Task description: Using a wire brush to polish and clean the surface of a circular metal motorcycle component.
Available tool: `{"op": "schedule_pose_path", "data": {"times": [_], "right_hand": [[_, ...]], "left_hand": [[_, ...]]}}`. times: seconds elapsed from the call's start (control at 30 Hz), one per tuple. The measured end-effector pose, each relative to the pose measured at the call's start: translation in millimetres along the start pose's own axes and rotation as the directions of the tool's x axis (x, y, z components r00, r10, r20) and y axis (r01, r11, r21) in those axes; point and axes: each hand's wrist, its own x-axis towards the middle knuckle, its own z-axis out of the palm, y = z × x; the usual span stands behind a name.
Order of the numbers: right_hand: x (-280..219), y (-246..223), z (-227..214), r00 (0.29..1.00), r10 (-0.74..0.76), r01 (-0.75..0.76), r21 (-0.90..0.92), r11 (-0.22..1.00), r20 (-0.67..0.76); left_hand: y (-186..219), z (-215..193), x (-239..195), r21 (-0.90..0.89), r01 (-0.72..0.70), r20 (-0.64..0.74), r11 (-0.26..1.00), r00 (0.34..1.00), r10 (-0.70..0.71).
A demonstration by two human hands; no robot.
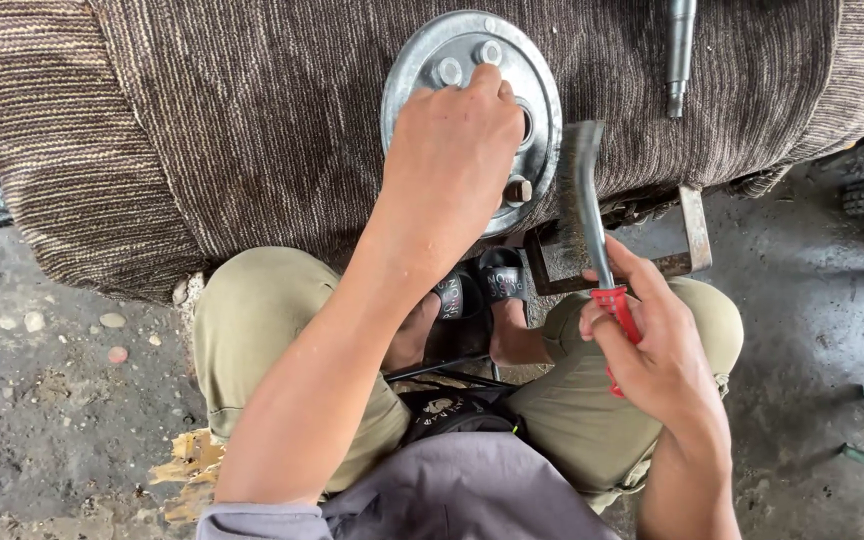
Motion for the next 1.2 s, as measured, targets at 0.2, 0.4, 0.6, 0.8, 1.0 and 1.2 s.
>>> {"op": "schedule_pose_path", "data": {"times": [0.2, 0.4, 0.6, 0.8, 1.0, 1.2], "right_hand": [[-3.5, -3.0, 9.8, 0.99, 0.132, -0.133, 0.003, 0.991, 0.05], [-16.1, -21.7, 15.3, 0.993, 0.106, -0.112, -0.16, 0.981, -0.044], [-6.7, -24.6, 21.1, 0.988, 0.1, -0.113, -0.111, 0.987, -0.115], [35.3, -24.8, 25.3, 0.984, -0.07, 0.046, -0.147, 0.988, -0.163], [15.2, -43.2, 25.4, 0.989, 0.076, -0.096, -0.157, 0.983, -0.13], [-3.8, -24.8, 23.3, 0.993, 0.071, -0.091, -0.227, 0.97, -0.092]], "left_hand": [[0.2, 0.1, -0.1, 0.0, -0.001, -0.001, 1.0, 1.0, 0.001], [0.7, -3.0, -0.5, 0.015, 0.003, 0.007, 1.0, 1.0, -0.003], [2.2, -3.7, 0.6, 0.034, -0.008, -0.008, 0.999, 1.0, 0.008], [3.7, -4.8, 0.3, 0.063, -0.031, -0.024, 0.998, 0.999, 0.032], [3.7, -0.5, 1.4, 0.095, -0.018, -0.002, 0.995, 1.0, 0.018], [3.7, -1.0, 1.0, 0.105, -0.02, -0.017, 0.994, 1.0, 0.022]]}}
